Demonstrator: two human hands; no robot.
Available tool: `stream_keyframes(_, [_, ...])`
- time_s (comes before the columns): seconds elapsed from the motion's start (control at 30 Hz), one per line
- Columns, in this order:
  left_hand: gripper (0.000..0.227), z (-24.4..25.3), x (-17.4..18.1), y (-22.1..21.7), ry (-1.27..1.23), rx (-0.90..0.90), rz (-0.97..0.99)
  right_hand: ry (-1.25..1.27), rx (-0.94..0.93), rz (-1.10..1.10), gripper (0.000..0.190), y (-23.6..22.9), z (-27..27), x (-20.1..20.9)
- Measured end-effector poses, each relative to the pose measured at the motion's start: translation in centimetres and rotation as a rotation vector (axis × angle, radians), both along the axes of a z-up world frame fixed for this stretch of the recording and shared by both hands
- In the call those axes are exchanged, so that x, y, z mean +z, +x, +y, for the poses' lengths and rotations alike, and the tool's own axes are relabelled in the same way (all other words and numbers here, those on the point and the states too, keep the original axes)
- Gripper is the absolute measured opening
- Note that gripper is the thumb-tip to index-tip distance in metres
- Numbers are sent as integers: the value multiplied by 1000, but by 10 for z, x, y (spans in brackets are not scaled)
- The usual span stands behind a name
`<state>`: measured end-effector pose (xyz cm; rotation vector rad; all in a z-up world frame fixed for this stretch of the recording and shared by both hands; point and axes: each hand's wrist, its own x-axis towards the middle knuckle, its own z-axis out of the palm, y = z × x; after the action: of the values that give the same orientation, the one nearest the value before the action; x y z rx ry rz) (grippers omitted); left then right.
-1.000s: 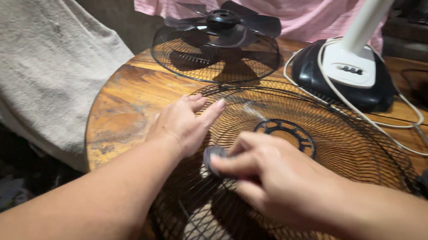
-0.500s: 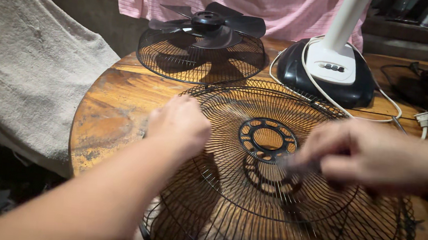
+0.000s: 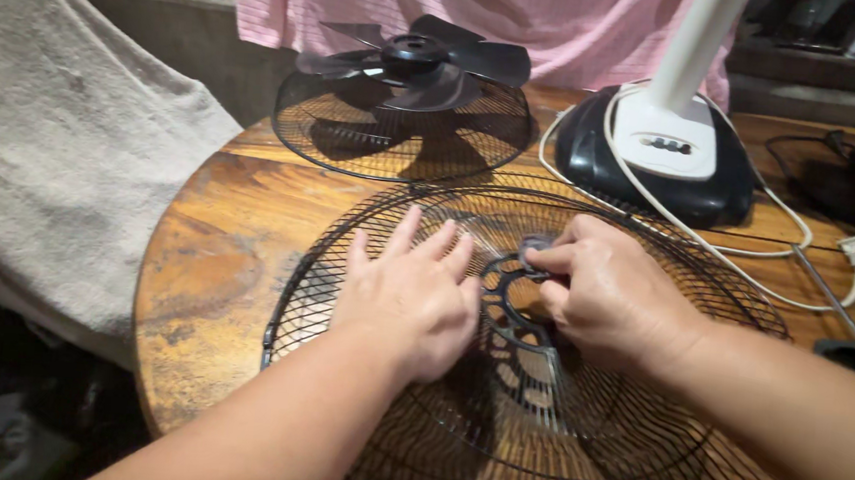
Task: The person wipes the metal cage of a disassembled electric fan with a cloth, then wipes the fan blades. The person handles the cage and blades one at a time on a wooden table.
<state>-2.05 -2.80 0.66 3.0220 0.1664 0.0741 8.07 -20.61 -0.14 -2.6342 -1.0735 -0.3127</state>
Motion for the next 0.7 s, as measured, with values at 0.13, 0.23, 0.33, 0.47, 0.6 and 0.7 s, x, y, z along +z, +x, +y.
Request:
stream_keyframes(0.13, [65, 4, -11, 6, -4, 17, -20, -66, -27, 40, 39, 1, 13, 17])
stream_keyframes(0.23, [65, 5, -11, 7, -38, 30, -18, -87, -5, 65, 41, -11, 27, 19])
stream_keyframes(0.33, [69, 4, -7, 6, -65, 58, 7, -99, 102, 113, 41, -20, 29, 15])
stream_keyframes(0.47, [67, 1, -4, 5, -31, 68, 13, -219, 377, 113, 37, -20, 3, 14])
stream_keyframes(0.6, [70, 3, -3, 2, -50, 62, 27, -493, 236, 266, 46, -13, -17, 32])
stream_keyframes(0.7, [67, 3, -2, 1, -39, 54, 34, -533, 185, 266, 40, -1, -26, 51])
